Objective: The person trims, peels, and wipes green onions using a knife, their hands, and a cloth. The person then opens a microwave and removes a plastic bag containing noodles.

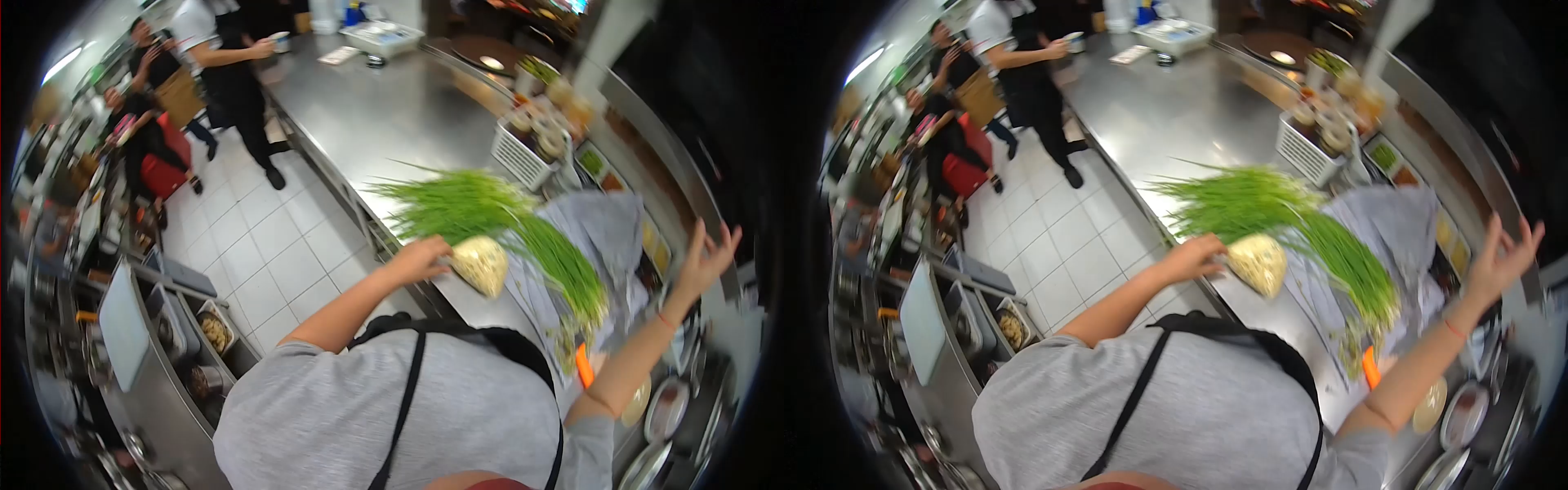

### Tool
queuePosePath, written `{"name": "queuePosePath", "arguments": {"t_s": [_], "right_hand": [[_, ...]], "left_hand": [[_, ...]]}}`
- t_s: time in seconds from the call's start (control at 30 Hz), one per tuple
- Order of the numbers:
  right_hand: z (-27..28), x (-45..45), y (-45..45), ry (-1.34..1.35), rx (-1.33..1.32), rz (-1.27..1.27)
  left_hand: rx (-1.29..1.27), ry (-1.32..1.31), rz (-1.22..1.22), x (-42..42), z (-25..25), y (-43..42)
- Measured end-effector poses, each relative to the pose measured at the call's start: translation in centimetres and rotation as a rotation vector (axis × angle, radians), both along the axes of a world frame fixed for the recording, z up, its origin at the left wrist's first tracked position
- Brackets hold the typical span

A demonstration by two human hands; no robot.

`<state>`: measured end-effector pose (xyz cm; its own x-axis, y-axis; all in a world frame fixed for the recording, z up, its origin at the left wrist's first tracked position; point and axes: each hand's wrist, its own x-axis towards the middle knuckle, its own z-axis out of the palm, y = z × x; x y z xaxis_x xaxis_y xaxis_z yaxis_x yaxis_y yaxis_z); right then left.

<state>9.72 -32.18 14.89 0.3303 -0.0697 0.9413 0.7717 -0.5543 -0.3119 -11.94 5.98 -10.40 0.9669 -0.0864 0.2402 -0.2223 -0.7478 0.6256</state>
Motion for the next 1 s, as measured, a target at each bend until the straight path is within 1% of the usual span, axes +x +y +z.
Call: {"name": "queuePosePath", "arguments": {"t_s": [0.03,0.1,0.17,0.3,0.37,0.43,0.47,0.5,0.53,0.57,0.6,0.63,0.7,0.83,0.9,1.0], "right_hand": [[-0.1,1.5,-1.3,0.048,-0.005,-0.068],[-0.7,5.0,-4.1,0.139,0.006,-0.107],[-0.6,5.7,-4.9,0.193,-0.029,-0.177],[-1.5,5.2,-4.9,0.226,0.022,-0.055],[-2.8,5.2,-5.5,0.258,0.079,-0.058],[-7.2,4.6,-5.0,0.195,-0.251,-0.055],[-8.5,0.6,-1.2,0.384,-0.321,0.041],[-12.9,-1.4,1.2,0.609,-0.289,0.093],[-13.5,-4.9,3.9,0.768,-0.638,0.084],[-18.1,-6.2,5.2,0.762,-0.655,0.328],[-21.5,-7.7,6.5,1.095,-0.648,0.404],[-21.2,-10.6,8.3,1.010,-0.709,0.491],[-22.8,-13.1,9.5,1.076,-0.673,0.611],[-23.9,-13.8,10.8,1.058,-0.736,0.575],[-25.4,-12.8,10.7,0.896,-0.631,0.577],[-24.6,-12.5,10.4,0.864,-0.587,0.551]], "left_hand": [[-0.033,0.060,0.010,-0.3,1.3,-0.2],[0.010,-0.065,0.001,-0.2,0.5,0.0],[0.041,-0.097,0.005,0.0,-0.1,0.1],[0.048,-0.102,0.014,-0.5,0.3,0.0],[0.091,-0.075,0.010,0.0,0.9,-0.1],[0.131,-0.054,0.009,0.3,0.4,-0.4],[0.130,-0.042,0.006,0.4,0.5,-0.6],[0.124,-0.027,0.008,0.6,0.6,-0.7],[0.129,-0.047,-0.002,0.7,0.9,-0.7],[0.124,-0.071,0.020,0.6,1.0,-1.0],[0.118,-0.090,0.045,0.5,1.1,-1.3],[0.119,-0.096,0.047,0.4,1.3,-1.6],[0.188,-0.030,0.108,0.3,1.7,-2.1],[0.220,-0.017,0.184,0.3,2.0,-3.2],[0.232,-0.048,0.194,0.2,2.6,-3.7],[0.181,-0.101,0.214,0.4,3.4,-4.3]]}}
